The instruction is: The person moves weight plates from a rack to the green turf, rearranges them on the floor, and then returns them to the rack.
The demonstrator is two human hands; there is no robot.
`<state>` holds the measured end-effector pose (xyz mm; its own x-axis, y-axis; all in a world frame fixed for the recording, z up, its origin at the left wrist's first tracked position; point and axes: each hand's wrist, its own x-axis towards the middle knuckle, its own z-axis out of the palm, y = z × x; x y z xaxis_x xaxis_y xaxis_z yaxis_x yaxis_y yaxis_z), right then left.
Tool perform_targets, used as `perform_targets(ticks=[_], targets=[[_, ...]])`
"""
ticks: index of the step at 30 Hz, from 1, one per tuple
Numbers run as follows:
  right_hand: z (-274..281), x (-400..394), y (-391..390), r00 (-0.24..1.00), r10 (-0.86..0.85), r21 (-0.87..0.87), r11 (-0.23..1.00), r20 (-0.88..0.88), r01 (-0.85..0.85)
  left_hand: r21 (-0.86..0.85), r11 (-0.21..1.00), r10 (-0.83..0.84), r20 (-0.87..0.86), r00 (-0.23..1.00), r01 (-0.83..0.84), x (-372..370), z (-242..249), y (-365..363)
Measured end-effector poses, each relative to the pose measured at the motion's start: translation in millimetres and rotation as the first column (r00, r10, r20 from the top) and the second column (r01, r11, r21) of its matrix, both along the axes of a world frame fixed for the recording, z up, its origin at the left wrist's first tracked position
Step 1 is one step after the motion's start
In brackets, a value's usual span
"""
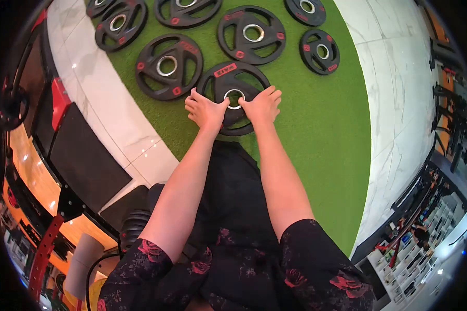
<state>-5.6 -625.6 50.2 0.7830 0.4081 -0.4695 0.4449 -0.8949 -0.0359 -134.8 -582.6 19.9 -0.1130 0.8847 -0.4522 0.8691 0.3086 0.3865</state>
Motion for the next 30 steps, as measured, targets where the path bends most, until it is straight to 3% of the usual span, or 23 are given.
perform_targets(ticks=[4,6,7,17,30], targets=[[-58,8,-33,0.997,0.070,0.072,0.995,0.042,-0.072,-0.033,0.977,-0.213,-0.092,0.973,0.211,0,-31,-13],[-73,3,-35,0.988,0.112,0.225,0.965,0.106,-0.133,0.189,0.892,-0.384,-0.162,0.909,0.411,-15,-43,-20],[-74,6,-35,0.995,0.095,0.191,0.977,0.025,-0.098,0.140,0.891,-0.419,-0.114,0.901,0.432,-18,-47,-16],[-75,6,-34,0.994,0.104,0.165,0.981,0.021,-0.106,0.059,0.910,-0.401,-0.122,0.908,0.410,-16,-46,-15],[-80,5,-35,0.976,0.160,0.218,0.957,0.148,-0.190,0.022,0.921,-0.385,-0.098,0.918,0.389,-15,-39,-9]])
